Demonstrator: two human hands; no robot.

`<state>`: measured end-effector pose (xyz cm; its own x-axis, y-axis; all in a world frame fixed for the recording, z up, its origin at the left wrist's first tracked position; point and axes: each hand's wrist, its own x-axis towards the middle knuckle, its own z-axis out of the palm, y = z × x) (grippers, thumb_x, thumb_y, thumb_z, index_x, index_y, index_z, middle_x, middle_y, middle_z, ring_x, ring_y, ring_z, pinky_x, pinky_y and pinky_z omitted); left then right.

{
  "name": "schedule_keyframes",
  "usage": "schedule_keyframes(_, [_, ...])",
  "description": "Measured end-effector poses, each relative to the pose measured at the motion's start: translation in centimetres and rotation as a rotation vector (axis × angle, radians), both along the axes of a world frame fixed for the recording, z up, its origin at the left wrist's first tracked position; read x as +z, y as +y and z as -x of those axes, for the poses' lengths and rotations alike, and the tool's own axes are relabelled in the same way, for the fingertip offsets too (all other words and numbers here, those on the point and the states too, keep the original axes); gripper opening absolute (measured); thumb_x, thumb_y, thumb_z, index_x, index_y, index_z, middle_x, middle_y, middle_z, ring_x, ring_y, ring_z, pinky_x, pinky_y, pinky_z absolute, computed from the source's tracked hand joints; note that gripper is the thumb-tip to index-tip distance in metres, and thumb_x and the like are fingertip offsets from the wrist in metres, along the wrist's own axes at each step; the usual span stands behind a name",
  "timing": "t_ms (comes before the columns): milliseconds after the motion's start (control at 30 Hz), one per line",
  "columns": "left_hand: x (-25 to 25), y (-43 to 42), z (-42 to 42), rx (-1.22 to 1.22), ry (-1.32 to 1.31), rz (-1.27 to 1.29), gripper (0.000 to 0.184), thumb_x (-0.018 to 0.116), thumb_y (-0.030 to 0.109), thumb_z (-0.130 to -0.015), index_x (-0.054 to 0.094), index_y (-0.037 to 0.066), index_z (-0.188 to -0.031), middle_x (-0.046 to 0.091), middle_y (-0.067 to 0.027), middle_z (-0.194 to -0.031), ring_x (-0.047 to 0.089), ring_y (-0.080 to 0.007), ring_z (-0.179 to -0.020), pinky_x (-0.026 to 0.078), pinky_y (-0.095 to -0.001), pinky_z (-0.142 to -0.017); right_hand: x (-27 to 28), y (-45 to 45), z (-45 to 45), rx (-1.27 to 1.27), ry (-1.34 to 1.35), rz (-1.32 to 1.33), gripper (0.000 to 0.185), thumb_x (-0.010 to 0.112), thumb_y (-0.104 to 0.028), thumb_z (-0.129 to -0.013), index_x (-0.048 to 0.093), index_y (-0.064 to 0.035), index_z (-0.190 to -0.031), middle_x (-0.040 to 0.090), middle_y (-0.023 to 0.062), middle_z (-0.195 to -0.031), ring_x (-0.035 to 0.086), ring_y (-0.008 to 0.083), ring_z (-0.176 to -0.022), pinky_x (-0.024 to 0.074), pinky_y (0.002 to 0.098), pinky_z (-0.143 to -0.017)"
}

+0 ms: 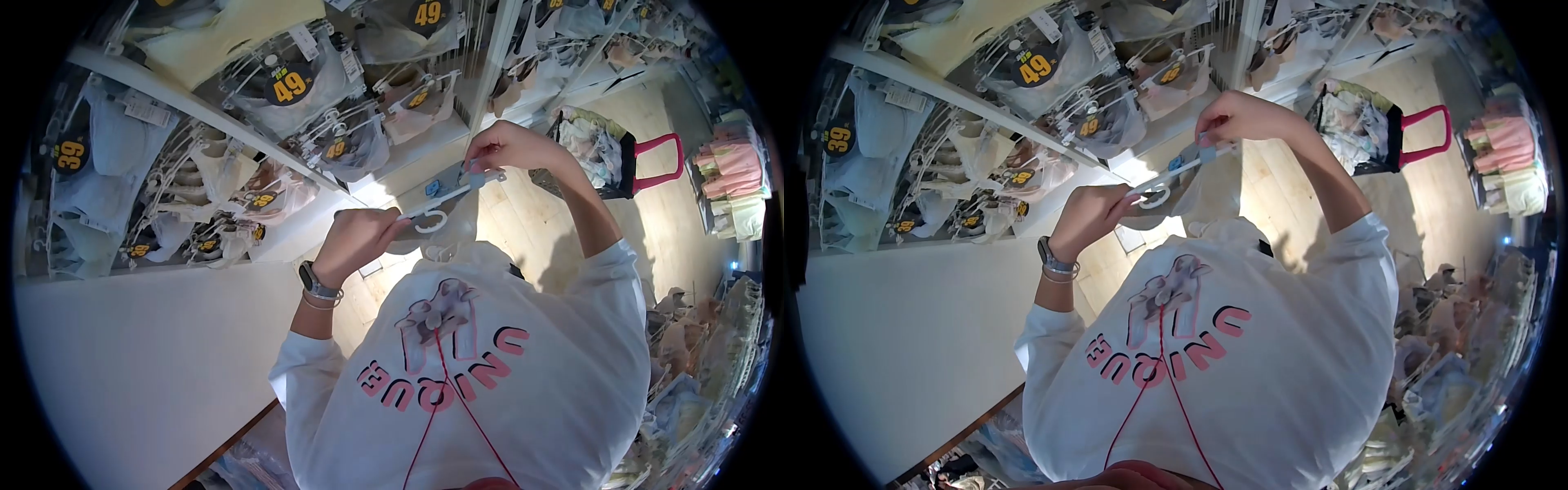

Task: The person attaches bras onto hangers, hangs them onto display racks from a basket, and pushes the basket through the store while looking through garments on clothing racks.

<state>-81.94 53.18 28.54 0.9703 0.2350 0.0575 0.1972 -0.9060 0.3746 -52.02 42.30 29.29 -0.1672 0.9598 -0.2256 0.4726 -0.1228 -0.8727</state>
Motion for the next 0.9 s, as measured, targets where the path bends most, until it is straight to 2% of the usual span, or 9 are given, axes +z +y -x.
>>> schedule_keyframes(200, [0.5,-0.3,1.3,0.042,0.04,-0.046,0.024,0.054,0.027,-0.09,0.06,0.007,-0.078,0.057,-0.0104,-0.06,0.056,-0.03,-0.055,0.041,-0.0385,-0.05,-0.5,-0.5,-0.7,-0.013,-0.019,-0.108,0.016,0.067,-0.012,-0.079,0.067,0.0001,-0.09,0.065,0.0039,-0.075,0.059,0.0087,-0.071,0.0463,0.0246,-0.066])
schedule_keyframes(333, [0.1,0.0,1.5,0.002,-0.047,-0.047,0.026,0.054,0.028,-0.09,0.059,0.007,-0.077,0.057,-0.0094,-0.058,0.056,-0.028,-0.053,0.041,-0.0377,-0.049,-0.2,-0.9,0.0,0.0,0.081,-0.063,0.016,0.067,-0.011,-0.079,0.066,0.0005,-0.091,0.065,0.0033,-0.076,0.059,0.0086,-0.073,0.0461,0.0241,-0.066])
schedule_keyframes(500, [0.4,-0.1,1.1,0.01,0.031,-0.019,0.025,0.056,0.029,-0.089,0.06,0.007,-0.077,0.055,-0.0084,-0.055,0.054,-0.0265,-0.051,0.041,-0.0372,-0.049,0.6,-1.1,2.0,0.025,0.11,-0.083,0.017,0.068,-0.013,-0.08,0.065,0.0001,-0.091,0.063,0.0022,-0.074,0.057,0.0081,-0.07,0.0447,0.0231,-0.064])
schedule_keyframes(600, [0.2,-0.4,0.9,-0.015,0.024,-0.02,0.023,0.056,0.028,-0.088,0.061,0.008,-0.079,0.055,-0.008,-0.055,0.054,-0.0263,-0.051,0.041,-0.037,-0.049,1.0,-1.0,2.7,0.113,-0.005,-0.099,0.011,0.064,-0.008,-0.08,0.064,0.0004,-0.087,0.062,0.0037,-0.078,0.055,0.0112,-0.071,0.0436,0.0258,-0.064])
schedule_keyframes(733, [-0.1,-0.2,0.9,-0.042,-0.069,-0.02,0.019,0.056,0.026,-0.088,0.063,0.009,-0.084,0.057,-0.0077,-0.059,0.055,-0.0265,-0.052,0.042,-0.0365,-0.05,0.9,-1.1,2.5,0.051,0.0,-0.068,0.011,0.064,-0.008,-0.079,0.064,0.0001,-0.087,0.062,0.0044,-0.078,0.055,0.0123,-0.071,0.043,0.0262,-0.064])
schedule_keyframes(900, [0.5,-0.2,1.6,-0.04,-0.042,0.014,0.018,0.057,0.026,-0.087,0.063,0.009,-0.088,0.059,-0.008,-0.061,0.056,-0.0266,-0.054,0.043,-0.0366,-0.05,0.1,-1.9,1.8,0.023,0.069,-0.119,0.009,0.063,-0.003,-0.079,0.065,-0.0001,-0.087,0.062,0.0044,-0.078,0.056,0.0132,-0.072,0.044,0.027,-0.066])
